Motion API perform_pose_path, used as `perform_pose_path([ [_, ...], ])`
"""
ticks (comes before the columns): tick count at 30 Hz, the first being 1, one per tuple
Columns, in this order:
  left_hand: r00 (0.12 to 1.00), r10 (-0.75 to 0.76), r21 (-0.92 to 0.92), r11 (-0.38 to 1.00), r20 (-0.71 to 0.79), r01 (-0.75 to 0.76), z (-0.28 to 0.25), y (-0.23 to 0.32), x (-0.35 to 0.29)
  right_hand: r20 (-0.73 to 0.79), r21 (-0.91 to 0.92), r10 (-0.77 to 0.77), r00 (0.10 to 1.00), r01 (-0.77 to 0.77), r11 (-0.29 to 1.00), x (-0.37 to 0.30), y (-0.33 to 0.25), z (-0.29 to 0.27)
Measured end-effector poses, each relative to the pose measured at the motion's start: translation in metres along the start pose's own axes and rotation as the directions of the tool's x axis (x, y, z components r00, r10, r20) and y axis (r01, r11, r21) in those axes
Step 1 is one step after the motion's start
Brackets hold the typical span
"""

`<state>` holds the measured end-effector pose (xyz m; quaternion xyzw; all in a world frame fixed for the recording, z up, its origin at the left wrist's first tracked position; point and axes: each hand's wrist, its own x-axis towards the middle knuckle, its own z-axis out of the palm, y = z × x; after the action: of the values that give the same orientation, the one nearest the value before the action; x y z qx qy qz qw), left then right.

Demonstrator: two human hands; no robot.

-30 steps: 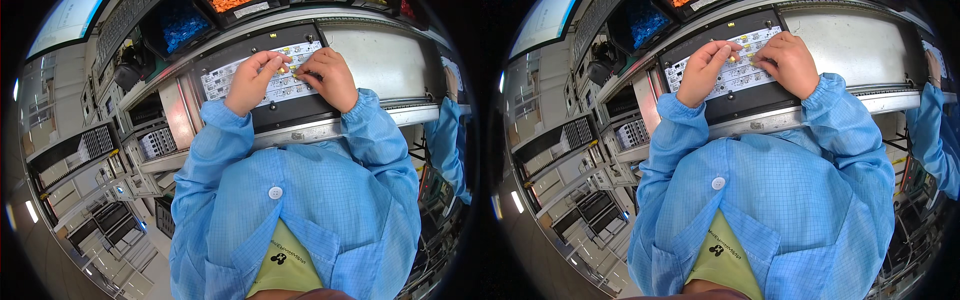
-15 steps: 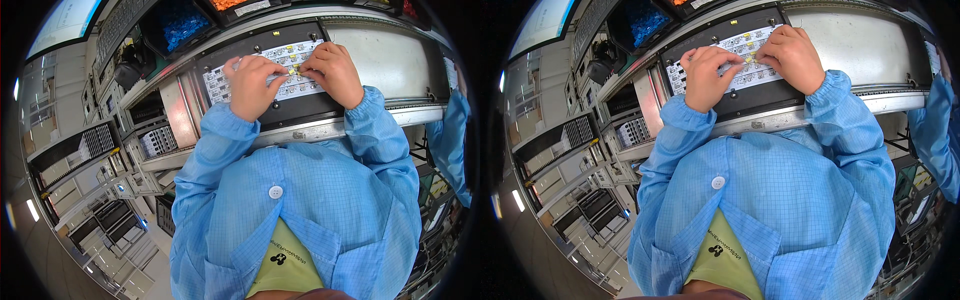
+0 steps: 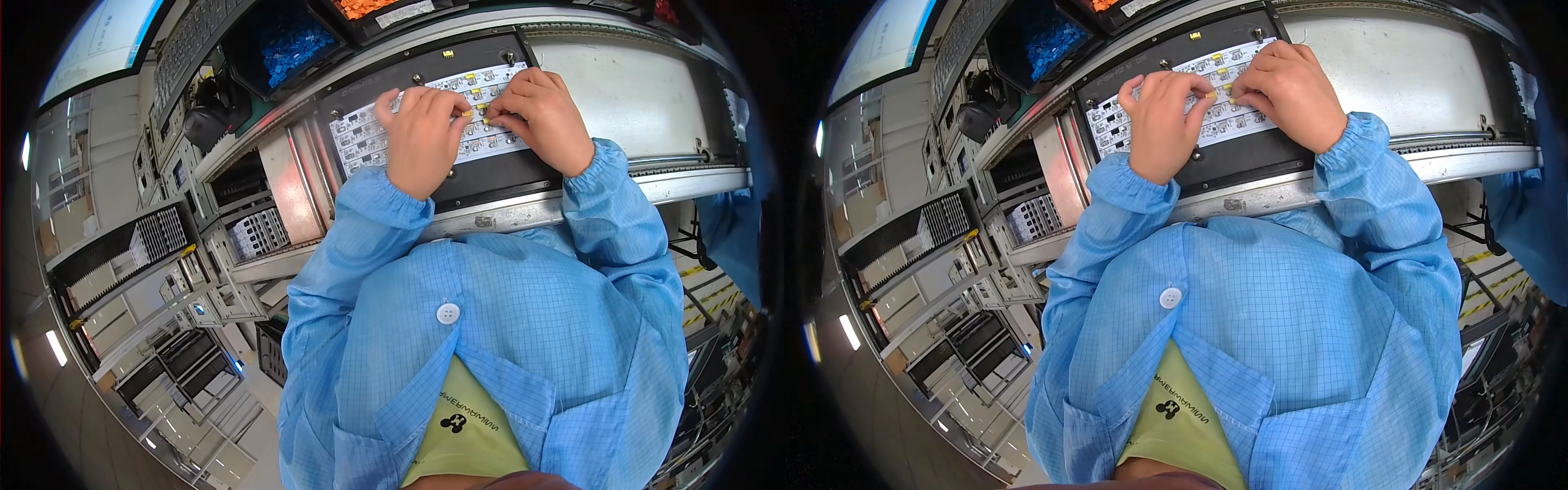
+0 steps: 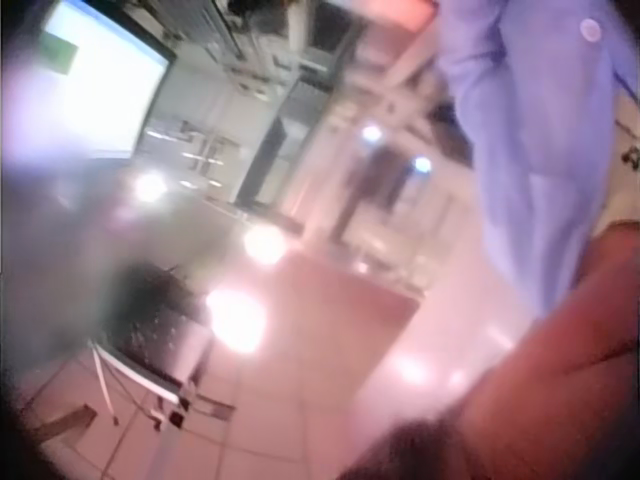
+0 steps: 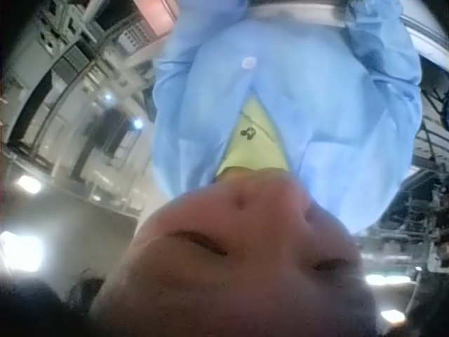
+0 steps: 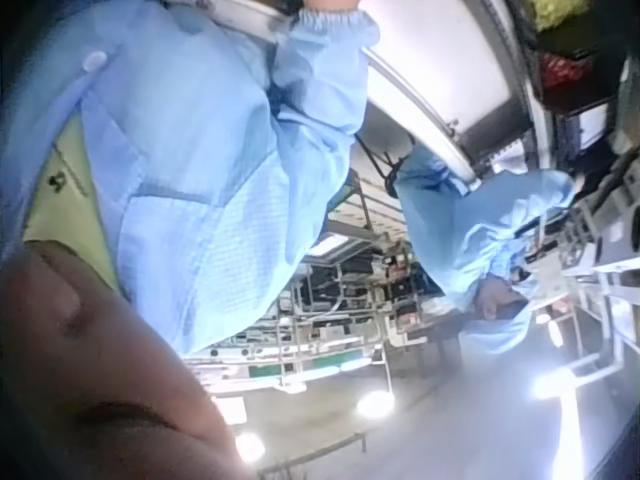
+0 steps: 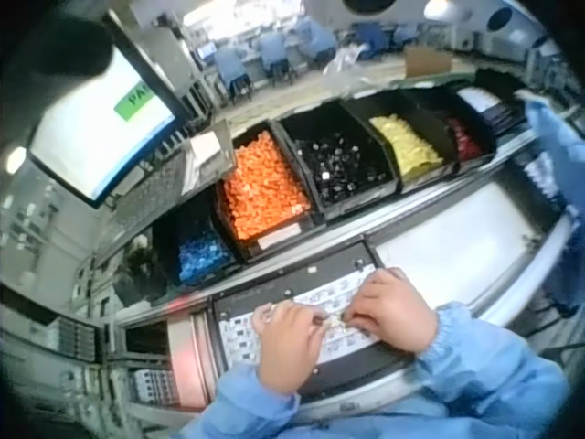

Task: Assembling small electronic components onto a printed circuit board at a manual assembly station.

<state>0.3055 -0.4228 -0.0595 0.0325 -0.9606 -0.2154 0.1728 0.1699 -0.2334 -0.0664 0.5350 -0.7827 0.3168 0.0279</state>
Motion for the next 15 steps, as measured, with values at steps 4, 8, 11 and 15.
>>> perform_pose_path([
  [4, 1.000, -0.022, -0.090, 0.996, -0.006, 0.021, -0.0038, 0.0019, -0.0037, -0.005, -0.011, 0.002, 1.000, -0.002, 1.000, -0.0028, 0.0027, 0.0011],
  [8, 0.998, 0.020, -0.053, 0.998, -0.058, -0.023, -0.0090, 0.0043, -0.0073, -0.031, -0.014, -0.005, 1.000, 0.005, 1.000, -0.0025, 0.0020, 0.0020],
  [11, 0.998, 0.011, -0.066, 0.998, -0.054, -0.014, -0.0099, 0.0076, -0.0088, -0.021, -0.004, -0.012, 1.000, 0.012, 1.000, -0.0025, 0.0024, 0.0008],
  [15, 0.999, -0.005, -0.094, 0.996, -0.047, 0.001, -0.0102, 0.0109, -0.0092, -0.035, -0.020, 0.001, 0.999, -0.002, 1.000, -0.0023, 0.0011, 0.0027],
])
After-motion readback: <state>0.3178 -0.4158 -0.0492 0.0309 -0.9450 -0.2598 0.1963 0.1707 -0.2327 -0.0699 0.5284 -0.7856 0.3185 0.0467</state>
